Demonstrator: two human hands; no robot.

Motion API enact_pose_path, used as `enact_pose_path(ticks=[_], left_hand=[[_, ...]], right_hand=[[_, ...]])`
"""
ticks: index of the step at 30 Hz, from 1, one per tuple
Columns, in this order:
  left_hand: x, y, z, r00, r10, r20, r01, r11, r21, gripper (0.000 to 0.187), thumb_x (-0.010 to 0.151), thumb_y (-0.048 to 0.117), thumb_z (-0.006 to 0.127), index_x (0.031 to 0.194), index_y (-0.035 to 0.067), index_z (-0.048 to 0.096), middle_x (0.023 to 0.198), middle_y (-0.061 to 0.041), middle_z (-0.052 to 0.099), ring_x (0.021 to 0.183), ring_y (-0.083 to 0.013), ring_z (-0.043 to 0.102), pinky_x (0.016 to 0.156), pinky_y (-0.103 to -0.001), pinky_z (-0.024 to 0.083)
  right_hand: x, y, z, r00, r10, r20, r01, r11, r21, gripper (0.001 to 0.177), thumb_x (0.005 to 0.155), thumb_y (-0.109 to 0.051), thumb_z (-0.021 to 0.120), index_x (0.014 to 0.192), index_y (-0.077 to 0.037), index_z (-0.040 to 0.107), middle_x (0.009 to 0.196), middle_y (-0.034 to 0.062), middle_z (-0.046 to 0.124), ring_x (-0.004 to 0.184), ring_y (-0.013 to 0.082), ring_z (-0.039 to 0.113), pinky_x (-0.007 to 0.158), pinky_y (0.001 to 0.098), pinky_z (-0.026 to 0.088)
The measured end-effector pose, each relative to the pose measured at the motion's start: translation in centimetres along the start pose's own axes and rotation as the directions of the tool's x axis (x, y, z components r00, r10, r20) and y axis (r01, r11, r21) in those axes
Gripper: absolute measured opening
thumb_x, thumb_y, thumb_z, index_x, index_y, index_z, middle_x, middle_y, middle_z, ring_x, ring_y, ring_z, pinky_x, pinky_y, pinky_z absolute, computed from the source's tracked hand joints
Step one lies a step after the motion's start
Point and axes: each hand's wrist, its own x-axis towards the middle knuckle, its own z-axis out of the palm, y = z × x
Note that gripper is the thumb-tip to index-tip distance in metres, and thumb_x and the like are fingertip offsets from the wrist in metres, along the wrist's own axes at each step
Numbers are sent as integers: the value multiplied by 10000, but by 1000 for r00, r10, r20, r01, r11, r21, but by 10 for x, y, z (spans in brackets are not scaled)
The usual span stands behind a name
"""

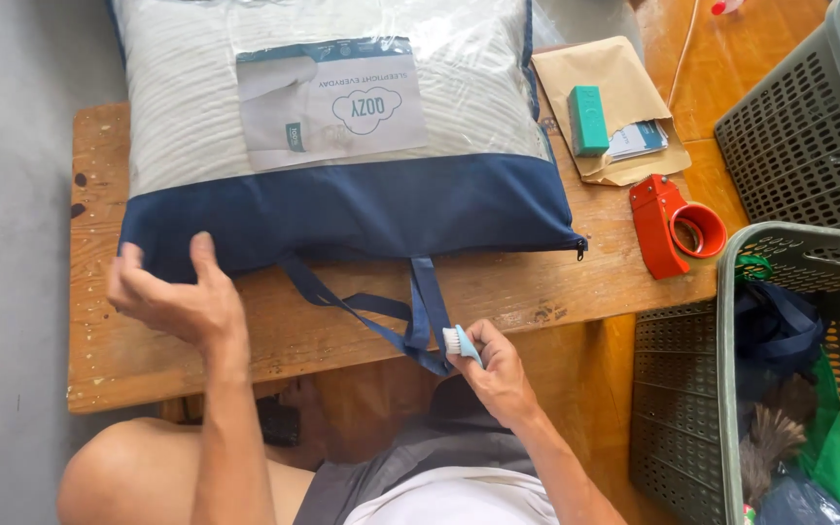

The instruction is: The person uses a small brush to clean the surface of a blue pillow placed on a wooden table. They systematically brush the fabric, seams, and handles, then flip the pillow to clean the other side.

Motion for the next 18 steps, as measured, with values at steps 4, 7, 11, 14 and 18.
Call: enact_pose_path(ticks=[4,7,11,14,18], left_hand=[[-78,41,-16,886,-317,338,432,828,-358,349,944,291,848,1105,45,660,958,-118,650,866,-187,597,810,-334,483],[-106,44,-12,787,-390,478,587,711,-387,354,889,273,877,1057,31,682,868,-76,680,766,-116,621,724,-266,512],[-106,58,-11,683,-452,574,719,552,-422,326,892,266,861,1051,29,704,855,-99,723,799,-129,700,785,-312,609],[-108,54,1,511,-481,712,859,324,-398,441,876,340,849,1140,42,660,976,-142,746,911,-197,731,879,-404,595],[-112,50,-12,428,-505,750,889,87,-449,199,943,240,752,940,78,636,744,-75,665,669,-185,715,660,-325,596]], right_hand=[[-6,-1,4,997,31,-75,-37,997,-69,135,867,-65,773,853,-82,640,589,65,666,573,126,527,561,275,439],[-6,-8,5,998,8,-54,-13,994,-108,151,865,-78,788,854,-83,638,582,53,638,576,122,522,561,270,428],[-14,-15,11,997,-72,-33,66,987,-145,149,856,-78,776,829,-83,629,575,77,646,552,133,514,552,283,438],[-19,-11,12,994,-110,-31,104,984,-145,140,855,-67,764,833,-88,627,588,77,645,565,134,530,559,284,448],[-24,-20,8,977,-183,-110,145,946,-291,168,828,-118,793,879,-112,633,822,50,695,674,137,566,618,287,482]])
